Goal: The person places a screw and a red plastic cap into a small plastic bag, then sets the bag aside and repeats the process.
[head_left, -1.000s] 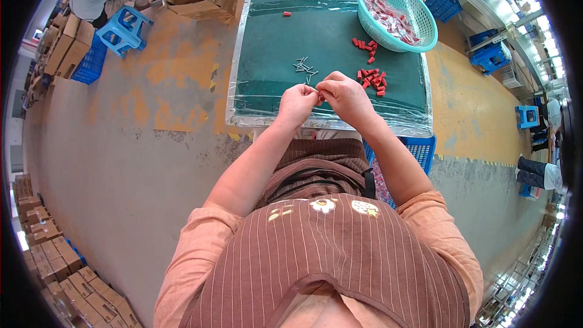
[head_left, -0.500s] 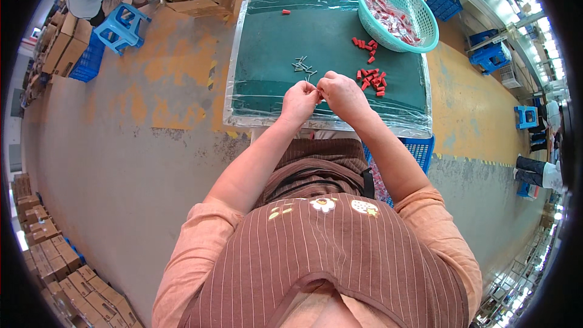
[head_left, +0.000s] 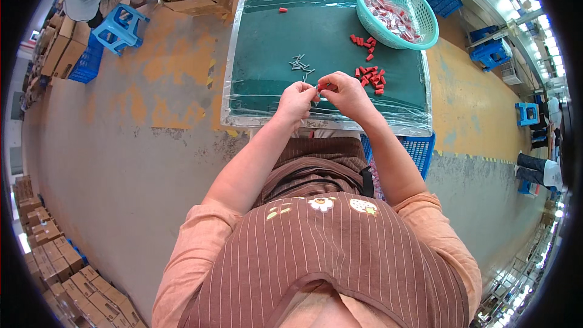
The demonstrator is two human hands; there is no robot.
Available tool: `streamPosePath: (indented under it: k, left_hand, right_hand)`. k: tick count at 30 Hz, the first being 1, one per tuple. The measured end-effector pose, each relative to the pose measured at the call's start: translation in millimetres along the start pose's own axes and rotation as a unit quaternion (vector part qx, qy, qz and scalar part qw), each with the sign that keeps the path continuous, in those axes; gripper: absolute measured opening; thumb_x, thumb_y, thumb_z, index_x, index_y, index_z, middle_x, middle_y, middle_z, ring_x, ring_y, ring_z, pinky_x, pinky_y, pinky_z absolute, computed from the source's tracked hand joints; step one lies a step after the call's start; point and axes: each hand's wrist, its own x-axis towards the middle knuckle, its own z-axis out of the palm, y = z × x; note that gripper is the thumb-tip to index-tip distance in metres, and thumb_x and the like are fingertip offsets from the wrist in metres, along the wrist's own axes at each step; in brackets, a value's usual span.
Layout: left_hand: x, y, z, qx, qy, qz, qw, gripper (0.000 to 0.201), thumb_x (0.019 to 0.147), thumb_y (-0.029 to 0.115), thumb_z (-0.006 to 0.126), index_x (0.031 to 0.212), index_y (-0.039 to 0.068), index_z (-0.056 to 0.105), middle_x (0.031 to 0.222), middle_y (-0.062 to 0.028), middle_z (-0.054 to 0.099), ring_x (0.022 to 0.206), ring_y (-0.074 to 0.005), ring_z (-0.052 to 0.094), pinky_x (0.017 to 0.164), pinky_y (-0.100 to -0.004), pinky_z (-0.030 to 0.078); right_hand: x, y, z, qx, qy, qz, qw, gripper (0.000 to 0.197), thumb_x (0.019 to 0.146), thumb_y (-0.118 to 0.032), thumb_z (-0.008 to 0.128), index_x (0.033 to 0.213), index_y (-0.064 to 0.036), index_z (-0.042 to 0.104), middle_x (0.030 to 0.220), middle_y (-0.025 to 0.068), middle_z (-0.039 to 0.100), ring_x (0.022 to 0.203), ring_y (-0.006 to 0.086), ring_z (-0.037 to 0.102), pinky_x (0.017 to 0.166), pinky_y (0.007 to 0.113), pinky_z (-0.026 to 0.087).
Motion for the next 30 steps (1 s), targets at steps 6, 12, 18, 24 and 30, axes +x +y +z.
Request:
streamPosePath:
  k: [6,12,18,24,30]
  left_hand:
    - [-2,-1,3,0.008,-0.008,0.011,1.0,0.013,0.085,0.016,0.058,0.089,0.005,0.053,0.075,-0.0035,0.059,0.045,-0.0042,0.039,0.037,-0.0219,0.03]
    - [0,-6,5,0.119,0.029,0.112,0.986,0.011,0.083,0.016,0.06,0.084,0.005,0.058,0.074,-0.0038,0.061,0.049,-0.006,0.043,0.039,-0.0232,0.034]
    - [-5,4,2,0.058,0.021,0.041,0.997,0.02,0.085,0.023,0.064,0.086,0.005,0.054,0.07,0.0011,0.053,0.045,-0.0035,0.035,0.037,-0.0202,0.025]
    - [-9,6,6,0.097,0.031,0.076,0.992,0.019,0.085,0.022,0.064,0.085,0.005,0.056,0.071,0.0011,0.055,0.049,-0.004,0.04,0.04,-0.0215,0.029]
    - [-12,10,10,0.216,0.049,0.182,0.958,0.013,0.084,0.016,0.059,0.084,0.003,0.059,0.077,-0.0007,0.06,0.062,-0.0067,0.048,0.051,-0.0232,0.038]
  right_hand:
    - [-2,4,2,-0.025,0.03,-0.004,0.999,0.015,0.075,-0.01,0.062,0.088,-0.0023,0.066,0.086,0.016,0.061,0.081,0.0306,0.061,0.072,0.036,0.048]
    - [0,4,1,0.019,0.039,0.026,0.999,0.014,0.075,-0.009,0.064,0.087,-0.0017,0.065,0.084,0.015,0.061,0.079,0.0301,0.061,0.071,0.036,0.048]
    - [-4,-4,-8,-0.002,0.1,-0.003,0.995,0.011,0.076,-0.008,0.064,0.085,-0.0017,0.065,0.083,0.0125,0.062,0.076,0.0269,0.062,0.068,0.034,0.048]
    - [-11,-21,-9,-0.059,0.083,-0.063,0.993,0.007,0.078,-0.008,0.061,0.082,-0.0042,0.065,0.082,0.0126,0.06,0.075,0.0308,0.06,0.067,0.036,0.048]
    - [-11,-21,-12,-0.091,0.066,-0.074,0.991,0.009,0.08,-0.009,0.057,0.082,-0.005,0.065,0.083,0.0136,0.059,0.078,0.0331,0.059,0.069,0.039,0.047]
